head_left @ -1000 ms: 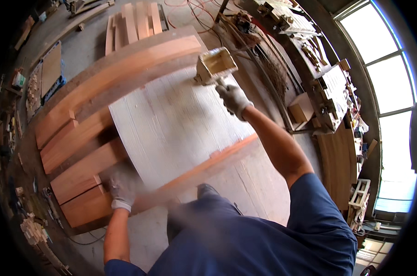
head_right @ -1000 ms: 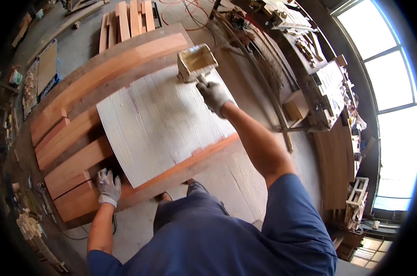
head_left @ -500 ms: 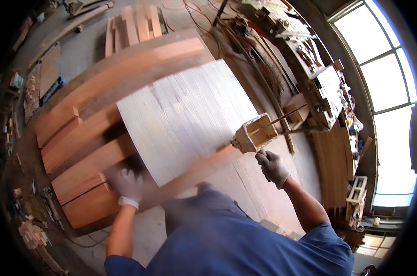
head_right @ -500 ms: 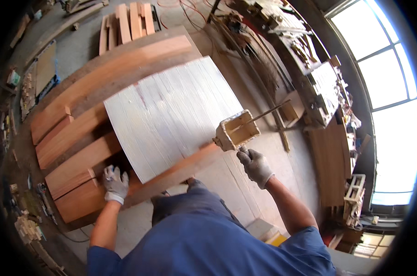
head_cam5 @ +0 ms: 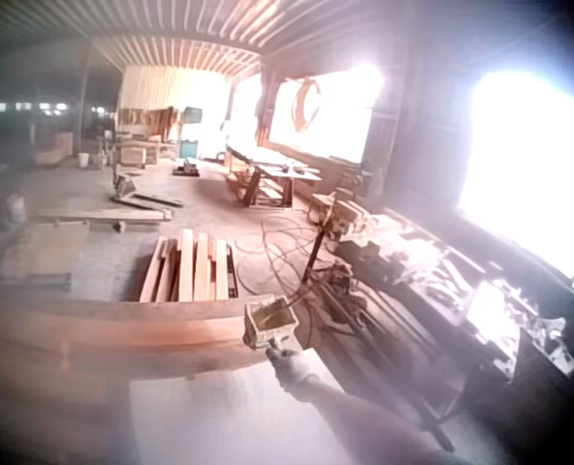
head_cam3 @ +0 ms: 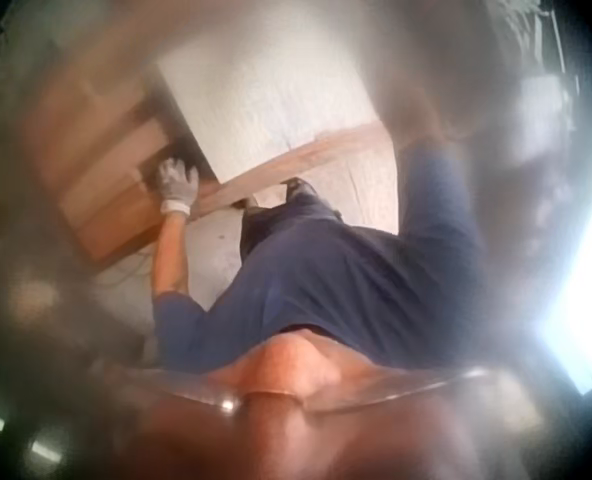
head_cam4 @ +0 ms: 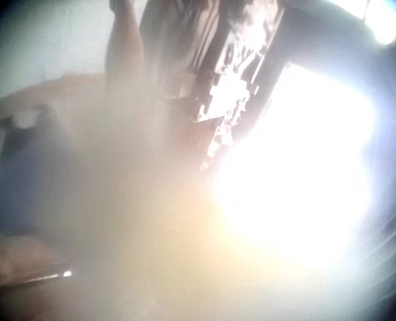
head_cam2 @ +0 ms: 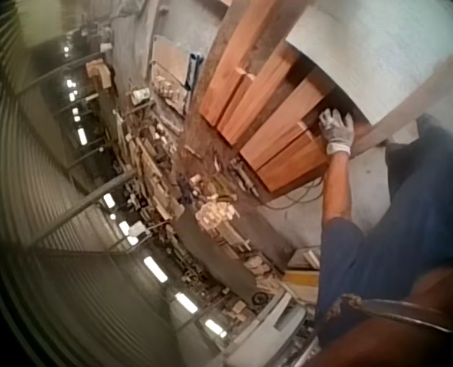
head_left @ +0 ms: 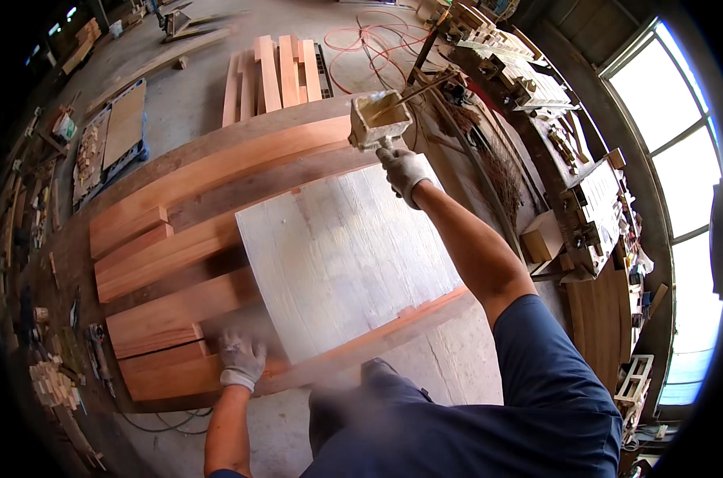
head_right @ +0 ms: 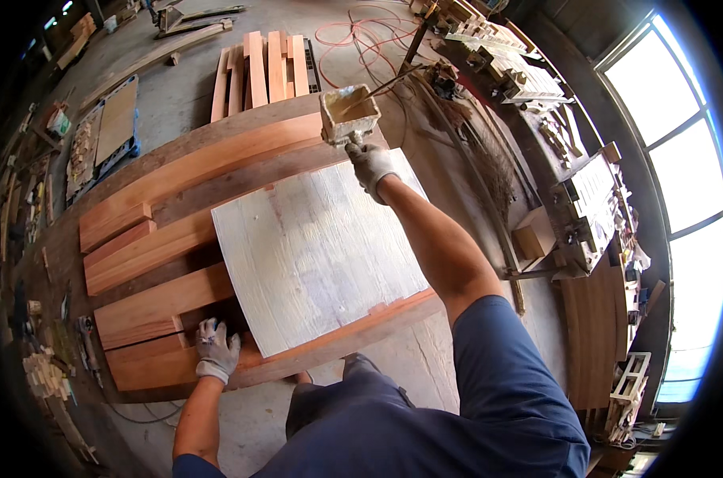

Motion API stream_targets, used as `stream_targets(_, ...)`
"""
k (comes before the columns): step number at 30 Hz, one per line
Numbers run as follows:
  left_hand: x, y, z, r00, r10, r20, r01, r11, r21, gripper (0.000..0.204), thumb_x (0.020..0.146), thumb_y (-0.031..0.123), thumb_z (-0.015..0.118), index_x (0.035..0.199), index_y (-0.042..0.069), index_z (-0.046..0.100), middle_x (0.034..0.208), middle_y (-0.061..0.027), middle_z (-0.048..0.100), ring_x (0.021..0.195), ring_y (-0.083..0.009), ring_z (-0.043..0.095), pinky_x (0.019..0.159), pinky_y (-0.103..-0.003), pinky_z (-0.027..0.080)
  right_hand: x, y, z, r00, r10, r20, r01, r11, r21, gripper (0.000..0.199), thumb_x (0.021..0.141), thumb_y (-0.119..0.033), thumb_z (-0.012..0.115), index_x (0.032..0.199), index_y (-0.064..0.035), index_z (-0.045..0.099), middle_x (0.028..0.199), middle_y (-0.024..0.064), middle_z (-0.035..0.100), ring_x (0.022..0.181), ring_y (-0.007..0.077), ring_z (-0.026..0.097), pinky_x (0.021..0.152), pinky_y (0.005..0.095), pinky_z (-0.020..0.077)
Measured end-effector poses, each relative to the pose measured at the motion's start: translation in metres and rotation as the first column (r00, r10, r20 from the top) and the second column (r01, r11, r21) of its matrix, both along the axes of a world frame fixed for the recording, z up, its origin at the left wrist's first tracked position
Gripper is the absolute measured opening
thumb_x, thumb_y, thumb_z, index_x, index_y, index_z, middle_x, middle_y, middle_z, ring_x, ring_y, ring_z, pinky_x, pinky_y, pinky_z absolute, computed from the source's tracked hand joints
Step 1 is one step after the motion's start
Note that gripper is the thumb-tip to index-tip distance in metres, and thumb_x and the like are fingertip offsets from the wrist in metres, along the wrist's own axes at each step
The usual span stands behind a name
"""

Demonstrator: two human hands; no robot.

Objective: The person picks up wooden planks from a stack and places them on a workbench. They then use a brush to apply a white substance, likely glue, to the surface of a wooden plank.

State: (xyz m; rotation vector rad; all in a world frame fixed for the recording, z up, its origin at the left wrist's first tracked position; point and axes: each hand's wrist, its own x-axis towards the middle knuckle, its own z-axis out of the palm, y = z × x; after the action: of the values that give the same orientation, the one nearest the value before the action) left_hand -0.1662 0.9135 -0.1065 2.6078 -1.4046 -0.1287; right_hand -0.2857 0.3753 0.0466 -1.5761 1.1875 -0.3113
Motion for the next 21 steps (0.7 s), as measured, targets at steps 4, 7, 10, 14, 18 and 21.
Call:
stream_targets(4, 0.004, 0.003, -0.005, 0.996, -0.075, 0.041, 0.076, 0.996, -0.042, 0.045, 0.089, 0.034, 0.070, 0.116, -0.002, 0.069, 0.127, -0.0239, 0.059, 0.122, -0.0430, 0.054, 0.103, -0.056, 0.046, -0.023, 0.027, 0.015, 0.997, 0.009, -0.076, -0.012, 0.999, -0.034, 0.044, 0.106, -0.051, 0.059, 0.092, -0.0089, 0.059, 0.062, -0.0009, 0.050, 0.045, 0.0123, 0.045, 0.041, 0.0332, 0.0377)
stream_targets(7, 0.002, -0.010, 0.006, 0.999, -0.030, -0.016, 0.029, 0.998, -0.058, 0.044, 0.089, 0.033, 0.069, 0.116, -0.002, 0.069, 0.127, -0.0242, 0.059, 0.120, -0.0428, 0.054, 0.102, -0.056, 0.046, -0.071, 0.063, -0.016, 0.996, 0.019, -0.088, -0.016, 0.999, 0.041, 0.046, 0.105, -0.051, 0.061, 0.093, -0.0063, 0.058, 0.060, -0.0003, 0.049, 0.044, 0.0143, 0.045, 0.041, 0.0363, 0.0390)
stream_targets(10, 0.000, -0.004, 0.001, 0.999, -0.047, 0.025, 0.049, 0.993, -0.109, 0.044, 0.091, 0.034, 0.070, 0.116, -0.002, 0.069, 0.126, -0.0239, 0.059, 0.121, -0.0424, 0.054, 0.102, -0.056, 0.047, -0.151, 0.124, -0.047, 0.976, 0.134, -0.171, -0.160, 0.976, -0.150, 0.038, 0.106, -0.040, 0.060, 0.102, -0.0022, 0.061, 0.066, 0.0092, 0.051, 0.059, 0.0219, 0.055, 0.055, 0.0422, 0.0471)
stream_targets(14, -0.002, -0.006, 0.015, 1.000, 0.009, -0.029, -0.008, 1.000, 0.020, 0.048, 0.096, 0.041, 0.063, 0.123, 0.002, 0.070, 0.133, -0.0211, 0.060, 0.128, -0.0400, 0.053, 0.107, -0.053, 0.046, -0.270, 0.226, -0.023, 0.950, 0.011, -0.311, -0.051, 0.991, -0.123, 0.032, 0.107, -0.032, 0.057, 0.095, -0.0030, 0.062, 0.071, 0.0104, 0.051, 0.071, 0.0205, 0.057, 0.065, 0.0411, 0.0484)
stream_targets(18, -0.002, -0.014, 0.018, 1.000, -0.002, -0.030, 0.001, 1.000, -0.005, 0.047, 0.095, 0.041, 0.064, 0.120, 0.003, 0.071, 0.131, -0.0204, 0.061, 0.125, -0.0389, 0.054, 0.103, -0.053, 0.046, -0.315, 0.300, 0.048, 0.903, -0.214, -0.373, 0.275, 0.954, 0.119, 0.037, 0.105, -0.038, 0.061, 0.083, -0.0083, 0.058, 0.060, -0.0031, 0.048, 0.044, 0.0068, 0.043, 0.040, 0.0286, 0.0351)
stream_targets(21, -0.003, -0.010, 0.008, 1.000, -0.010, -0.029, 0.008, 0.997, -0.075, 0.044, 0.092, 0.038, 0.068, 0.116, 0.001, 0.072, 0.126, -0.0219, 0.061, 0.122, -0.0406, 0.054, 0.099, -0.055, 0.047, -0.306, 0.297, 0.051, 0.934, -0.178, -0.309, 0.214, 0.973, 0.085, 0.038, 0.105, -0.039, 0.062, 0.084, -0.0089, 0.057, 0.060, -0.0030, 0.050, 0.045, 0.0068, 0.044, 0.041, 0.0287, 0.0369)
